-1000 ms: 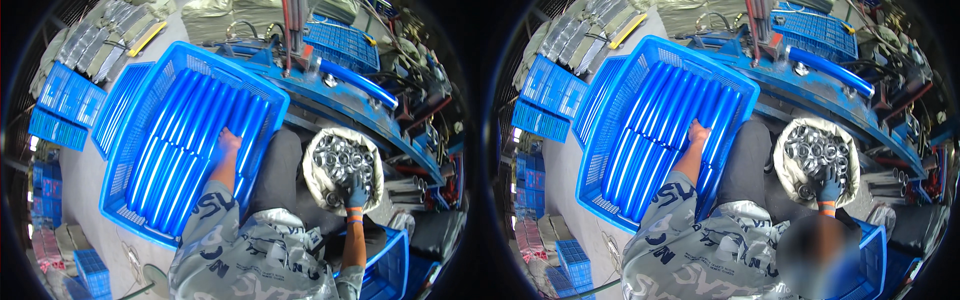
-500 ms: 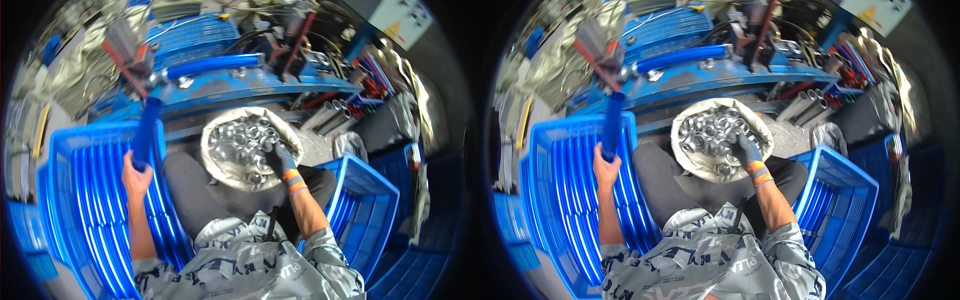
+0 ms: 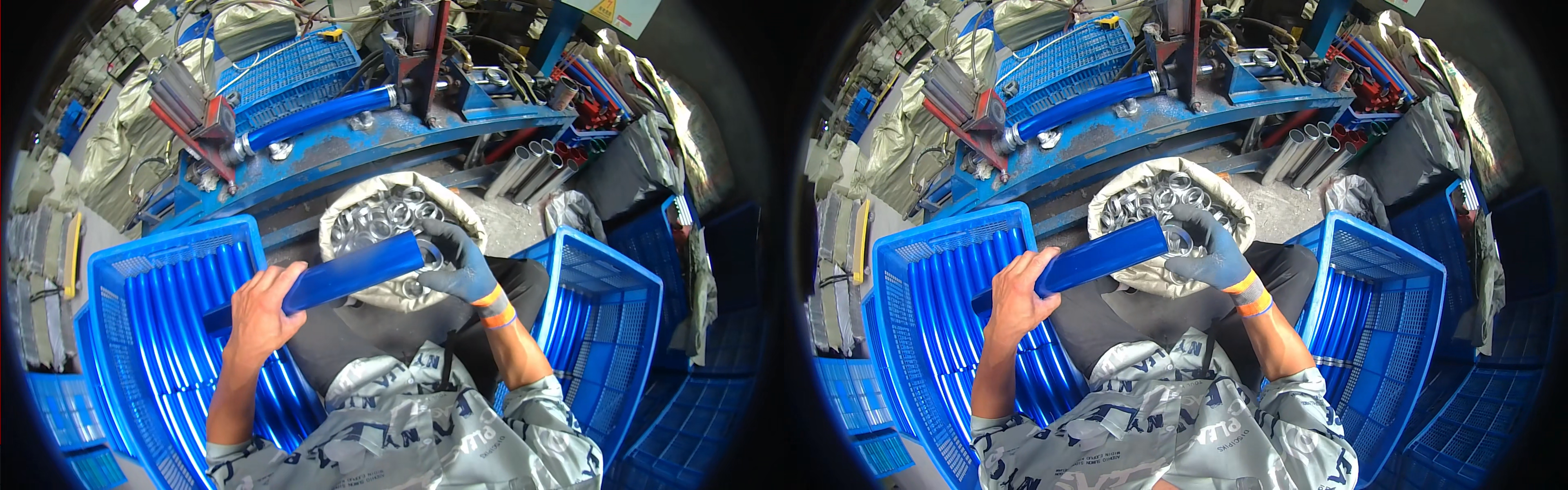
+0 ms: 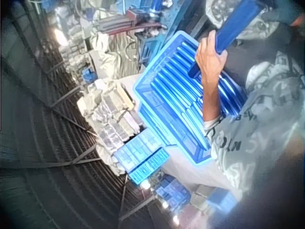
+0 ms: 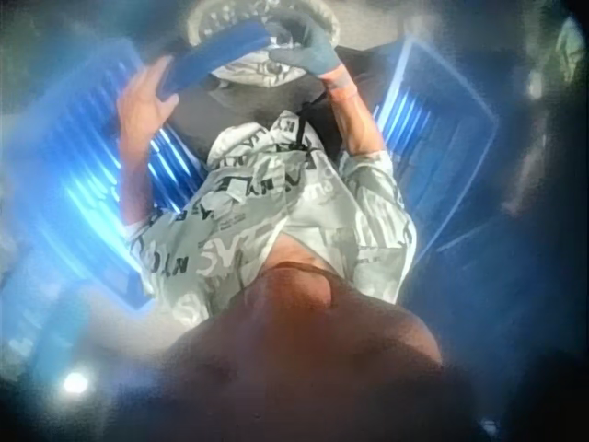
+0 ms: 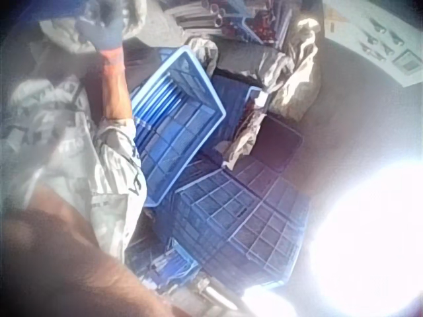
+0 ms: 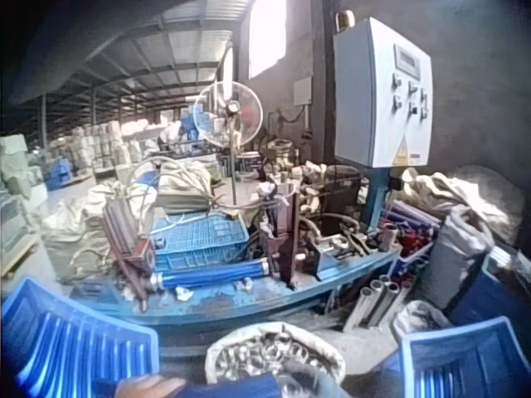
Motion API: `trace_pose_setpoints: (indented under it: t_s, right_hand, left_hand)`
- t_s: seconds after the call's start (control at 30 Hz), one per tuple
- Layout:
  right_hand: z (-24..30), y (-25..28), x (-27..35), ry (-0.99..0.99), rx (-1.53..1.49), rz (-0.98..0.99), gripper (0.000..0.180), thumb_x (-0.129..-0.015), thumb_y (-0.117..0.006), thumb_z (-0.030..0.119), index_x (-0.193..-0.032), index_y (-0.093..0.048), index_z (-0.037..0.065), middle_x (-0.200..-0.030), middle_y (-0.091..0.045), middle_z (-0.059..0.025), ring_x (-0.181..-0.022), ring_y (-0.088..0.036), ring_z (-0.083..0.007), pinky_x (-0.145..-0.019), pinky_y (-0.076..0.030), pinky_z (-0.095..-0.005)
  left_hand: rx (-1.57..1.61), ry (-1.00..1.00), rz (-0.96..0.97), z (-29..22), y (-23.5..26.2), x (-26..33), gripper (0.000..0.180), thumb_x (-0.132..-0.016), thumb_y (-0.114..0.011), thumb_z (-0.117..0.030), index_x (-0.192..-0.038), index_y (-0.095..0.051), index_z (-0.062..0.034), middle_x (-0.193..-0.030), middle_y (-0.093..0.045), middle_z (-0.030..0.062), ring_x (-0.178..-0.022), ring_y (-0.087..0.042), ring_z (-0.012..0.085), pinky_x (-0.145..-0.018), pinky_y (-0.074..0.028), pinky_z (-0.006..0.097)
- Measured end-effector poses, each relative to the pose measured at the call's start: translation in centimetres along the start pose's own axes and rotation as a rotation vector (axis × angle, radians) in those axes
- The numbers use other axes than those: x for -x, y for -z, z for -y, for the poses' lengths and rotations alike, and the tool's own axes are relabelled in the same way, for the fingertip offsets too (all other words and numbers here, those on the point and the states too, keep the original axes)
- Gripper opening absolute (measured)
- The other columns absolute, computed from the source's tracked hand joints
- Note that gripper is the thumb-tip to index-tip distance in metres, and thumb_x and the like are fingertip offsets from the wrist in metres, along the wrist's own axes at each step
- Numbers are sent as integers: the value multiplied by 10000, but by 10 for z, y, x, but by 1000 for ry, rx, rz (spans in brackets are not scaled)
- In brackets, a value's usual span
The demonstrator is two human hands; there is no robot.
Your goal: Fitting metal rings onto blue tubes and organizing them into crates in a factory environment.
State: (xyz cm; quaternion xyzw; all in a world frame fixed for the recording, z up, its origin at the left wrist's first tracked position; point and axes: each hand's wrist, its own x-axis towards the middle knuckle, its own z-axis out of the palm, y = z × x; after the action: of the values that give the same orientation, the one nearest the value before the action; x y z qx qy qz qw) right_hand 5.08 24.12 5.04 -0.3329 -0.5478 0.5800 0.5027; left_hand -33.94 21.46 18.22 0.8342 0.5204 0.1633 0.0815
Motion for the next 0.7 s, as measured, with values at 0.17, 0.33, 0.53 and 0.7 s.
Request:
trace_pose_setpoints:
  t_s: [0.17,0.33,0.53,0.7]
  right_hand:
    - [-3,-3,1,-25,-459,5,1152,-831,-965,-80,-1795,-342,19,-1635,-626,-199,-1463,-658,-274,-1230,-554,-425]
    - [-3,-7,5,-88,-398,-22,1001,-877,-912,-50,-1756,-435,-14,-1583,-679,-175,-1420,-689,-255,-1201,-568,-407]
    - [5,-5,4,-101,-147,5,854,-932,-868,5,-1712,-525,-54,-1559,-708,-119,-1399,-668,-169,-1218,-517,-356]
    - [1,-3,-1,-100,114,-19,803,-979,-841,31,-1712,-525,-54,-1582,-703,-131,-1427,-654,-170,-1212,-521,-351]
  left_hand:
    - [-40,-23,1,1,-1,-1,751,-677,-850,-96,-1420,-742,-107,-1114,-748,115,-1021,-738,358,-909,-608,475]
    - [3,-29,53,2,-10,-1,749,-676,-851,-98,-1418,-745,-115,-1110,-752,111,-1029,-739,356,-913,-610,475]
    - [18,-24,52,8,-20,1,738,-679,-846,-99,-1410,-752,-116,-1095,-746,107,-1024,-737,356,-908,-608,473]
    - [-3,-40,33,14,-36,-2,748,-676,-841,-103,-1419,-752,-117,-1074,-738,103,-1008,-731,355,-904,-605,477]
